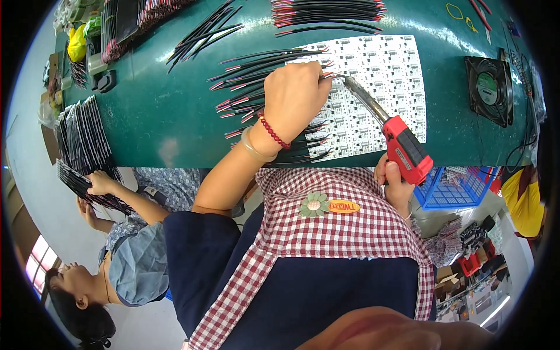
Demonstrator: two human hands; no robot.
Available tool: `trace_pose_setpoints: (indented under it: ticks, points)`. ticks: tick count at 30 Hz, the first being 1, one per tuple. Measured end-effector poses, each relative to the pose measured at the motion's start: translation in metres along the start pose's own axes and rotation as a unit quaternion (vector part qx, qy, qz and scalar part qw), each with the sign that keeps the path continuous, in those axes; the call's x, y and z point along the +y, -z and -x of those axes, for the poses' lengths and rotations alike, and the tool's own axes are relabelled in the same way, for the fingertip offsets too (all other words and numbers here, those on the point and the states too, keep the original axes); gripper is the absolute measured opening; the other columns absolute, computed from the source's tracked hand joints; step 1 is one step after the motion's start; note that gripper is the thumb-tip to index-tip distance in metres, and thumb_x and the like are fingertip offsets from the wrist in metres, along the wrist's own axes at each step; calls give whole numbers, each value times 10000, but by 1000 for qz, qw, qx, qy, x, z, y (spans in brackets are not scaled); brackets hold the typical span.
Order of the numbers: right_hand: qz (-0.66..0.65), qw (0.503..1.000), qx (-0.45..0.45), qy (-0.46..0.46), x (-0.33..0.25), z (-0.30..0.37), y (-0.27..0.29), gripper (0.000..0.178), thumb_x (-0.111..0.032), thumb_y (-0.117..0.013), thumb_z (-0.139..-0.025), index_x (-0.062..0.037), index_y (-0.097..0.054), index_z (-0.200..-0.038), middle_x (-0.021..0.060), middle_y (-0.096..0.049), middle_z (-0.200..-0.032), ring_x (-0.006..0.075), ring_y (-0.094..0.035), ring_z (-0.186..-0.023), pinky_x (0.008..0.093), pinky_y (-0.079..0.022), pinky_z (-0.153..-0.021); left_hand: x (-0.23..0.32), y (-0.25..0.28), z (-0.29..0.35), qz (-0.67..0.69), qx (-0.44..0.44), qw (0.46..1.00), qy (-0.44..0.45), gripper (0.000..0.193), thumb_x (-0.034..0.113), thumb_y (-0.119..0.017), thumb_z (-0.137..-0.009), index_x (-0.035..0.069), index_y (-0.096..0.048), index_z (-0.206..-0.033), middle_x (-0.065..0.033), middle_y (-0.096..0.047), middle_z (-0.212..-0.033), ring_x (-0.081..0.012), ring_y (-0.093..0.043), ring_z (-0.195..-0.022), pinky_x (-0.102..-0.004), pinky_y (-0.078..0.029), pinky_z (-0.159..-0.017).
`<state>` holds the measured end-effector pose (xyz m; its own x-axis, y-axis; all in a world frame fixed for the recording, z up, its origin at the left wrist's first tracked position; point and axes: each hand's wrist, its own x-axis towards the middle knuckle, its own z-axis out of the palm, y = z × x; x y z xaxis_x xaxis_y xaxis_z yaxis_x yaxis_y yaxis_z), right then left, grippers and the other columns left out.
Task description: The person inserts wires from bundles of wires into a circuit board panel by hand.
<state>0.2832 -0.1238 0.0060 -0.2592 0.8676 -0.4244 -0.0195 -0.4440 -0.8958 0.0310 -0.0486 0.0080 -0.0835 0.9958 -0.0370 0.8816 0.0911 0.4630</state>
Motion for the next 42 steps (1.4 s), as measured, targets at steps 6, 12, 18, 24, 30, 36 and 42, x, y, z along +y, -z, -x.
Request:
trace_pose_setpoints:
  ticks: [6, 12, 18, 24, 30, 36, 42]
  points:
    - [-17, 1000, 8, 8, -3, 1, -6, 405, -303, -561, -921, 43, -497, -1122, 43, -471, -591, 111, -433, -475, 260, -374, -482, 0, -2, -2, -6, 2, 1000, 0, 213, 247, -676, -773, 46, -674, -701, -158, -603, -574, -334, -610, -554, -418, -482, -512]
    - [-58, 998, 24, 13, -14, 0, -7, 411, -292, -560, -924, 42, -483, -1151, 48, -479, -620, 109, -432, -474, 257, -380, -484, 2, 0, -1, -14, -1, 1000, 7, 215, 253, -676, -770, 48, -679, -705, -158, -602, -571, -335, -611, -553, -417, -490, -519]
    - [-85, 996, 22, 9, -10, 0, -7, 276, -211, -571, -922, 36, -525, -1036, 34, -485, -614, 93, -445, -494, 241, -376, -474, 1, -2, -1, -10, 1, 1000, 7, 215, 253, -675, -768, 48, -679, -702, -159, -603, -570, -336, -613, -553, -419, -493, -519]
    - [-23, 1000, 9, 20, -14, -2, -6, 334, -297, -559, -921, -1, -503, -777, 45, -466, -608, 113, -451, -477, 258, -384, -476, 0, -3, -2, -16, -7, 1000, 9, 216, 254, -677, -766, 49, -678, -699, -161, -608, -581, -335, -616, -560, -419, -494, -519]
    - [13, 1000, 13, -4, -13, -3, -5, 341, -286, -553, -918, -4, -498, -735, 41, -462, -597, 115, -453, -489, 258, -379, -477, 1, -2, -3, -13, -8, 1000, 13, 227, 267, -676, -765, 48, -679, -705, -159, -616, -596, -334, -620, -571, -418, -498, -526]
    - [-30, 999, 10, 26, -11, 0, -3, 335, -286, -575, -922, 38, -530, -993, 37, -481, -617, 104, -447, -498, 254, -378, -481, 1, -2, -3, -20, -15, 1000, 12, 237, 273, -675, -766, 44, -678, -707, -163, -616, -599, -337, -620, -577, -421, -498, -530]
    - [-69, 997, -1, 35, -10, 0, 3, 517, -330, -597, -915, 56, -469, -1234, 42, -500, -633, 102, -454, -514, 255, -390, -494, 0, -1, -3, -25, -23, 999, 11, 250, 275, -669, -775, 37, -672, -699, -166, -615, -601, -341, -615, -575, -427, -494, -527]
